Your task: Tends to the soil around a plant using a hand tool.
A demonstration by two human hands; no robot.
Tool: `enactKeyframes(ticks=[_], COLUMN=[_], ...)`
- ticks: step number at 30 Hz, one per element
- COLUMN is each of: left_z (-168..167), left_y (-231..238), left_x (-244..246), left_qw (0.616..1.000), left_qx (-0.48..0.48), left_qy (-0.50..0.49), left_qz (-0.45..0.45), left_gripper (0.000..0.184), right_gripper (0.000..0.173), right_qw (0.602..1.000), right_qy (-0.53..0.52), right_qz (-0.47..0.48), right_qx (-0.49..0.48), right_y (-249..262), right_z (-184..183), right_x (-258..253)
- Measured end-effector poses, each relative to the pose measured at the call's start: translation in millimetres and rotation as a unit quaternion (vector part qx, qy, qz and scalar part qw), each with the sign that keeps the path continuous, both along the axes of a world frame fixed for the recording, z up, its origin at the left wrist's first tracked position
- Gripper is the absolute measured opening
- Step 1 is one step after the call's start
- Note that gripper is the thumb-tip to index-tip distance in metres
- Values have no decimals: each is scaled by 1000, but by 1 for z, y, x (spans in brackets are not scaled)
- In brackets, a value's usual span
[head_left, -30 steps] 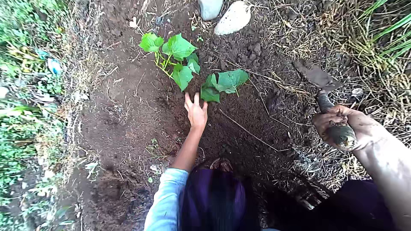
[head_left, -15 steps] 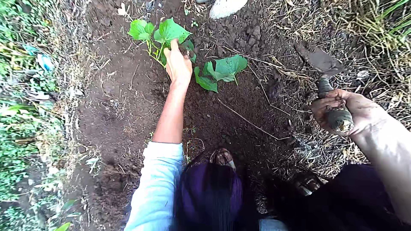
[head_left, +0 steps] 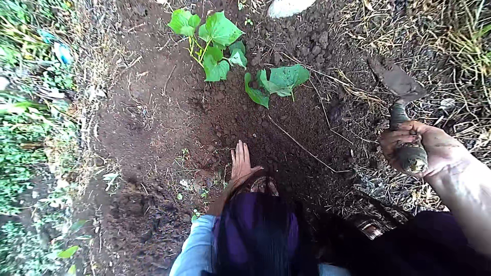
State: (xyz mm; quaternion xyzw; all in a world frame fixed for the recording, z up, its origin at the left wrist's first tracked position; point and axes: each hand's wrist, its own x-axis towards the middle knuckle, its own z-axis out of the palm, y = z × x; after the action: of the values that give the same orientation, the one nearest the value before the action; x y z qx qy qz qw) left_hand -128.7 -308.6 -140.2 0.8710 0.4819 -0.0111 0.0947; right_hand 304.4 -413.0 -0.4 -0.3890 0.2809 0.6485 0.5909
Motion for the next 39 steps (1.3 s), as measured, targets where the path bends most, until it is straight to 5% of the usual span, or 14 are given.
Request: enactKeyframes(ticks=[2,5,10,12,14,16,18,21,23,27,30,34,37,39], left_z=[-1,17,63,66,52,36,23,13,24,65,96,78,24,13], left_y=[25,62,97,88,65,42,37,61,84,134,163,97,37,42], left_x=[21,45,59,56,56,62,74,99,121,171,212,216,190,184], left_qw=[999,997,951,957,961,936,872,804,802,899,894,855,788,788], left_qx=[-12,-27,88,168,180,92,-42,-141,-114,113,260,86,-167,-197], left_qy=[41,70,-181,-205,-195,-141,-47,38,69,-44,-153,-162,-25,12], left_qz=[0,20,234,122,-85,-309,-485,-577,-582,-422,-332,-485,-593,-583], left_gripper=[120,98,84,67,50,37,42,46,47,29,28,41,50,44], right_gripper=[31,33,33,33,35,38,40,37,34,11,9,22,14,10], right_qw=[1000,1000,1000,1000,1000,999,999,999,995,931,866,805,808,825], right_qy=[-12,-17,-3,-2,-18,-28,-29,-32,-76,-290,-432,-561,-566,-536], right_qz=[-4,8,0,-17,-25,-16,-5,9,38,100,122,86,4,9], right_qx=[0,11,7,6,-6,-10,-16,-30,-54,-199,-220,-172,-162,-182], right_y=[0,-1,-6,-4,1,5,9,7,3,-7,-17,-25,-8,7], right_z=[1,5,12,12,15,17,20,17,15,25,29,40,36,13], right_x=[-1,-2,-6,-10,-14,-18,-22,-23,-22,-30,-24,-14,-22,-40])
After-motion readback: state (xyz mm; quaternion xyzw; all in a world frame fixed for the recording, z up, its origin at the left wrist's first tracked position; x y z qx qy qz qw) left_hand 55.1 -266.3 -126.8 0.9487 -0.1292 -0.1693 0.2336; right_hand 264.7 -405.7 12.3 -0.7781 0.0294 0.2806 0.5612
